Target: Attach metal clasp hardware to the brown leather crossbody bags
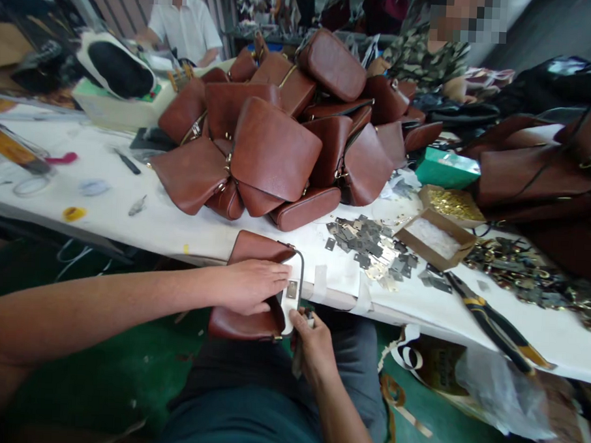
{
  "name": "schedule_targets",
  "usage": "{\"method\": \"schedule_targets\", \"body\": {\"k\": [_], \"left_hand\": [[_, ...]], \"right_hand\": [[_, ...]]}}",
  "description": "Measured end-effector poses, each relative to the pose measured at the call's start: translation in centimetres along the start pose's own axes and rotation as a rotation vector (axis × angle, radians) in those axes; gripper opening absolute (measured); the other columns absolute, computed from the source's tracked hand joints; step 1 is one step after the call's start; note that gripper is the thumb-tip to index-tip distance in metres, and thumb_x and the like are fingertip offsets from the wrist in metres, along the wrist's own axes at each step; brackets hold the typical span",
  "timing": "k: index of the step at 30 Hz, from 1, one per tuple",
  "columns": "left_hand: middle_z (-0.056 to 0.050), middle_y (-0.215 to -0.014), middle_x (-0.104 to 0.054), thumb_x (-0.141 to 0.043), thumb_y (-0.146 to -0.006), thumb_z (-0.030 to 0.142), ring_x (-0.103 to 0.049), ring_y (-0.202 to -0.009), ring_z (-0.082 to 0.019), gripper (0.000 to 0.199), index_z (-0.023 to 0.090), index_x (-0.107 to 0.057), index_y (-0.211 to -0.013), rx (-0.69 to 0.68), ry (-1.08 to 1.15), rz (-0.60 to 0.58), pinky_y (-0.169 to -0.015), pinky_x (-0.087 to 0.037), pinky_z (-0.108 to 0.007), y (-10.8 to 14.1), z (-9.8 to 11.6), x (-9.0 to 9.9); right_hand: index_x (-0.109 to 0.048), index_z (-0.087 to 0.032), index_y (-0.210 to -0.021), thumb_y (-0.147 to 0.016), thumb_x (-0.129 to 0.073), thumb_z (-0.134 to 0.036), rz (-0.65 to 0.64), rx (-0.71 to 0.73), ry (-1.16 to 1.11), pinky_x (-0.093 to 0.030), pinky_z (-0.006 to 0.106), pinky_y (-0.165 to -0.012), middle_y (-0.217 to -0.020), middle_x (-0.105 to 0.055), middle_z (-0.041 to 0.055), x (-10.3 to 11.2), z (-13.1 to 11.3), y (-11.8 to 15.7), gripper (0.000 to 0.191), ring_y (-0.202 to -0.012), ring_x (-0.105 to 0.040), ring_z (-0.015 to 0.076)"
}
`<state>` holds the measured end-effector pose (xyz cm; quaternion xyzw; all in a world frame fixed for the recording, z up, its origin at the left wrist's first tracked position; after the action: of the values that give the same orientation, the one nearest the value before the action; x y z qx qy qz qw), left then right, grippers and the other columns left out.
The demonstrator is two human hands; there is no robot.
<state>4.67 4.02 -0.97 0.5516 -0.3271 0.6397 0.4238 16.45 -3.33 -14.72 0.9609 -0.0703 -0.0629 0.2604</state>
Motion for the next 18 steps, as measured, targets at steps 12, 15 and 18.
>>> {"method": "schedule_targets", "body": {"k": [12,15,18], "left_hand": [[-0.005,-0.071,-0.070,-0.053,-0.101,0.054,-0.065,-0.076,-0.021,0.047,0.020,-0.071,-0.075,0.127,0.159,0.307,-0.098,-0.044,-0.046,2.0,3.3,4.0],[-0.005,-0.085,-0.072,-0.068,-0.093,0.040,-0.066,-0.086,-0.020,0.024,0.019,-0.070,-0.083,0.439,0.386,0.449,-0.083,-0.051,-0.034,2.6,-0.1,0.7],[-0.010,-0.111,-0.073,-0.084,-0.077,0.037,-0.064,-0.109,-0.026,0.041,0.017,-0.070,-0.110,0.611,0.477,0.610,-0.094,-0.053,-0.038,3.4,-1.8,-1.8]], "right_hand": [[-0.076,-0.016,-0.078,-0.064,-0.076,-0.025,-0.465,0.135,0.657,-0.040,0.024,-0.052,-0.062,-0.064,-0.0031,2.1,-15.2,-1.8,0.017,-0.056,-0.054,0.0133],[-0.077,-0.017,-0.077,-0.065,-0.072,-0.025,-0.586,0.215,0.912,-0.038,0.024,-0.055,-0.062,-0.062,-0.0045,0.2,-17.1,-2.2,0.015,-0.059,-0.051,0.0128],[-0.078,-0.017,-0.079,-0.068,-0.069,-0.026,-0.747,0.233,1.056,-0.037,0.023,-0.057,-0.064,-0.062,-0.0049,-1.9,-17.0,-1.7,0.016,-0.061,-0.050,0.0123]]}}
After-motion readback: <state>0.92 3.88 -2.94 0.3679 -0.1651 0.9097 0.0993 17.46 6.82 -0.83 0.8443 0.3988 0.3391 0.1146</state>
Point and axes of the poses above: each hand's wrist, its own y-axis away from the middle knuckle, its own x-axis out of the back of the hand, z = x × y, the point moved 10 cm from there along -y, towards the middle knuckle
